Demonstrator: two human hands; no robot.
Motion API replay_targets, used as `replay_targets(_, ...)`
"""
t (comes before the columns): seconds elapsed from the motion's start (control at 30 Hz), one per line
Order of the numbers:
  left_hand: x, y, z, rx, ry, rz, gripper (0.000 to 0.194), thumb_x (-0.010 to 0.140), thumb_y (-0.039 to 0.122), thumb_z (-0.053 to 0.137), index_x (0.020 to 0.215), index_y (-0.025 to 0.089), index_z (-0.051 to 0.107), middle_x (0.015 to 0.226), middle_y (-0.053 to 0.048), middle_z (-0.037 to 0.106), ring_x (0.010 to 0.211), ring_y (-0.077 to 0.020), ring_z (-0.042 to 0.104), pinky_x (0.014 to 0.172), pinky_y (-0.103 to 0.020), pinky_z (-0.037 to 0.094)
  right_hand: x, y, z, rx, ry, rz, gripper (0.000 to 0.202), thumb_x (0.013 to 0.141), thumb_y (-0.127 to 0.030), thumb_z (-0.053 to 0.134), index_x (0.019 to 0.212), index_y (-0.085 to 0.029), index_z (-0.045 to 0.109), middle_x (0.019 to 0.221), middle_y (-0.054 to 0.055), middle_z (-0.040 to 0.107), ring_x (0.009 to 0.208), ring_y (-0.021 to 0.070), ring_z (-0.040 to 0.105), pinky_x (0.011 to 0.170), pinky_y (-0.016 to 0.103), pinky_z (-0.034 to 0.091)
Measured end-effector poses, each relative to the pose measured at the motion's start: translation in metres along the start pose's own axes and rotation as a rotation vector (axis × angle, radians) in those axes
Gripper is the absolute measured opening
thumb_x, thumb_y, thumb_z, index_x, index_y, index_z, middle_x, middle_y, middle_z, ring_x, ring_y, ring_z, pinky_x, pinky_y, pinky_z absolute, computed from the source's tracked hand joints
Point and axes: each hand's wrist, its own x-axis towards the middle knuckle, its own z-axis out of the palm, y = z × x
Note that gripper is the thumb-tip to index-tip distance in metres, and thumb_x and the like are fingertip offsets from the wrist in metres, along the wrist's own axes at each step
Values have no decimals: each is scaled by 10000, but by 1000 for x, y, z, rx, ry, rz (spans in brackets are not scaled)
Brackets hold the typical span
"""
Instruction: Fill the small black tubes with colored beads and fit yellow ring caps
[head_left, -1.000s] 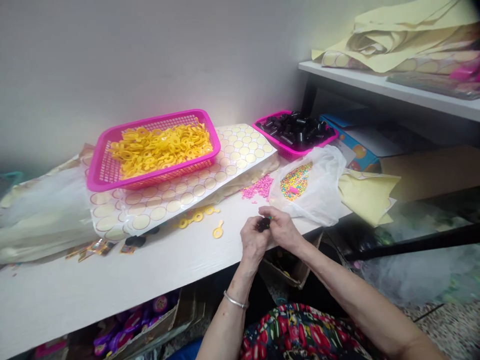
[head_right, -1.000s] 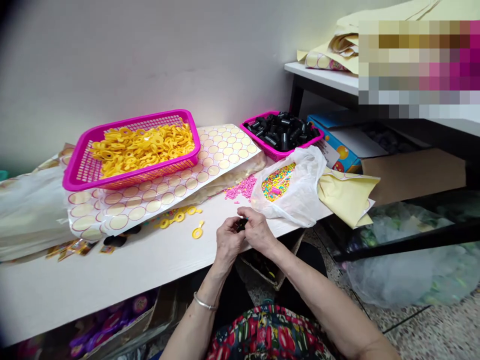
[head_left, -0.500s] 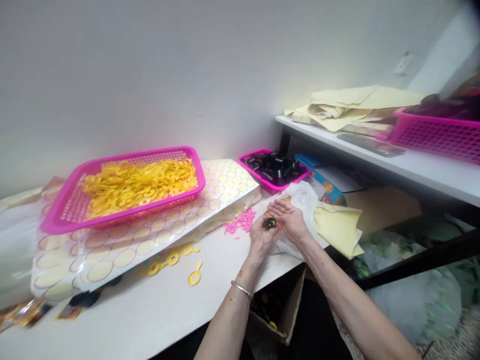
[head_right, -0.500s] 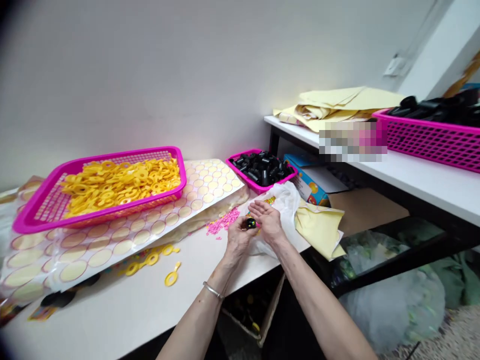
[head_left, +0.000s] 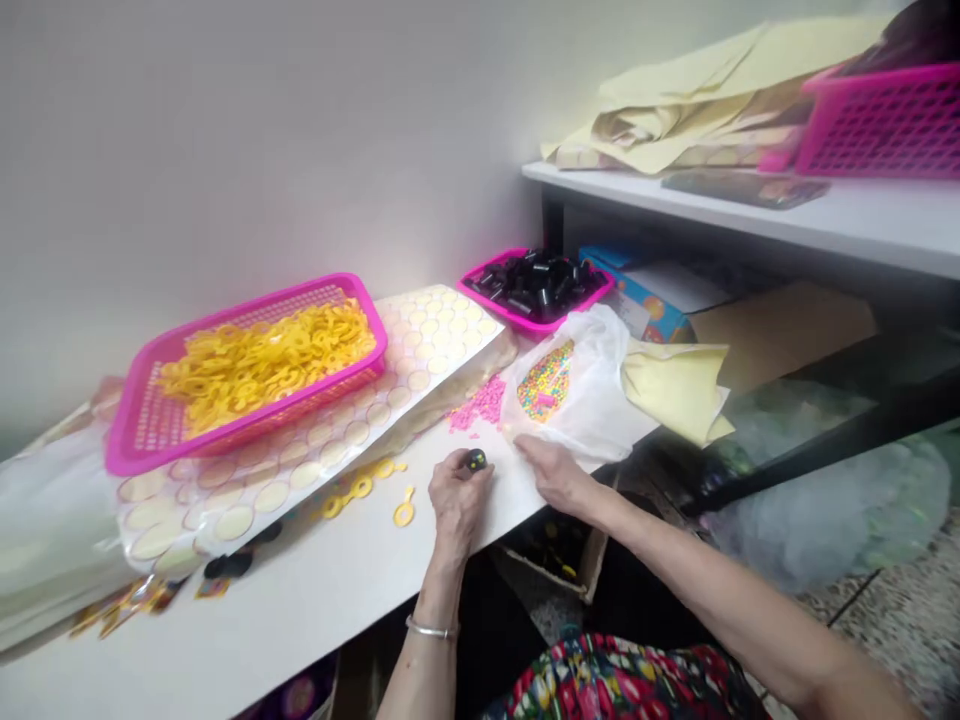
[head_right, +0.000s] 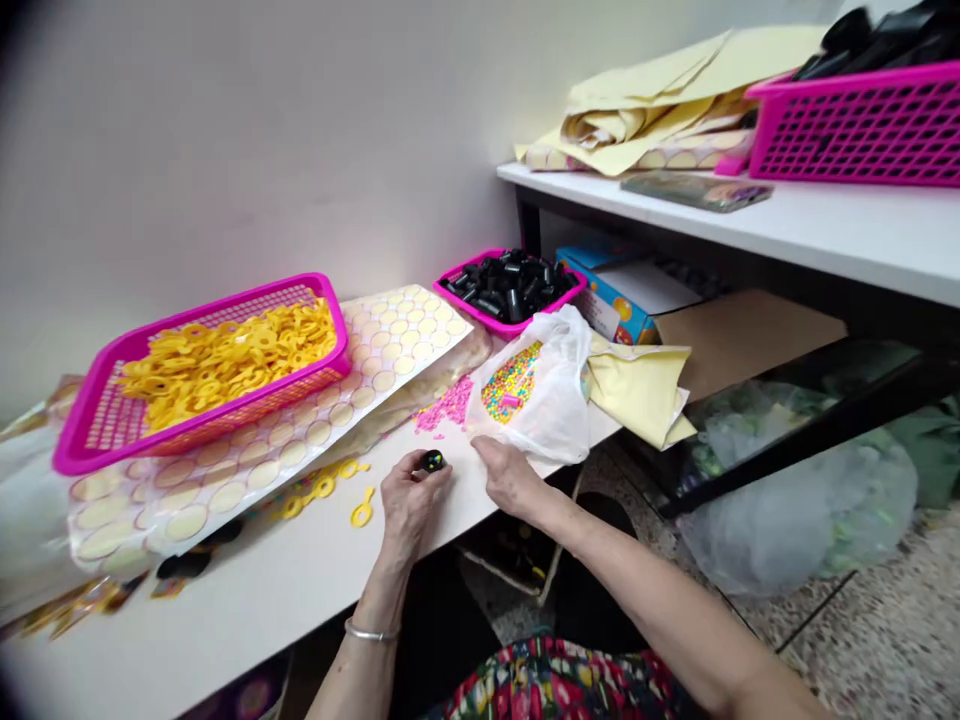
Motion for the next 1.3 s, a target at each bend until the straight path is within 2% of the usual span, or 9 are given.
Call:
replay_targets(0.13, -12, -13, -5, 90, 22, -9, 377, 524, 322, 729, 875, 195, 676, 838, -26, 613, 784, -172, 583, 781, -328, 466, -2, 23, 17, -463, -173, -275, 429, 699, 1, 428, 1059, -162, 595, 1141, 138, 578, 1195, 260, 427, 1034, 473, 293)
replay_targets(0.23, -13, -17, -2, 63, 2, 22, 380, 524, 331, 740, 875, 202, 675, 849, -27, 611, 819, -177, 575, 796, -332, 462, 1, 32, 14, -534, -209, -348, 455, 707, -8, 413, 1105, -156, 577, 1185, 134, 562, 1245, 253, 377, 1051, 481, 276)
replay_targets(0.37, -13, -21, -1, 24, -27, 29, 389, 521, 324, 750, 885, 208, 673, 862, -21, 604, 820, -167, 571, 802, -321, 459, -1, 31, 3, -344, -142, -248, 447, 690, -65, 512, 1107, -203, 598, 1200, 85, 572, 1205, 253, 434, 1045, 492, 285)
replay_targets(0.53, -13, -24, -2, 18, -58, 40, 399, 534, 299, 747, 914, 213, 665, 886, -23, 602, 817, -167, 568, 791, -325, 460, -12, 20, 0, -93, 83, -18, 387, 683, -119, 588, 1050, -230, 636, 1113, 46, 620, 1044, 215, 550, 987, 452, 365)
replay_targets(0.67, -14, -26, -2, 19, -66, 82, 370, 541, 268, 737, 899, 219, 664, 864, -15, 607, 825, -174, 563, 785, -327, 457, -15, 9, 8, -51, 199, -30, 254, 669, -129, 631, 897, -229, 681, 1061, 49, 621, 1015, 205, 542, 967, 399, 373)
replay_targets(0.8, -15, -27, -2, -11, -56, 138, 321, 557, 216, 716, 872, 211, 659, 850, -14, 615, 825, -171, 552, 774, -315, 456, -13, 0, 20, -19, 254, -39, 135, 690, -146, 626, 788, -216, 687, 963, 47, 627, 971, 192, 540, 967, 355, 349)
replay_targets(1.0, -17, -21, -6, -18, -98, 266, 244, 590, 148, 670, 822, 223, 653, 818, -7, 626, 843, -175, 536, 769, -309, 449, -12, -4, 33, 15, 199, 28, 187, 755, -185, 548, 896, -228, 662, 905, 23, 616, 844, 173, 556, 812, 321, 422)
replay_targets(1.13, -16, -19, -5, -22, -95, 235, 252, 579, 135, 663, 818, 217, 658, 800, -4, 624, 813, -167, 552, 760, -305, 455, -9, -4, 25, -286, 249, -104, 162, 749, -146, 515, 816, -224, 640, 826, 33, 574, 820, 193, 519, 778, 328, 394)
replay_targets(1.3, -16, -21, -2, 10, -129, 198, 295, 555, 166, 702, 844, 213, 666, 816, -7, 624, 813, -167, 566, 762, -303, 462, -7, 7, 11, -873, 45, -130, 175, 782, -127, 461, 716, -203, 604, 740, 50, 525, 754, 195, 490, 681, 303, 360)
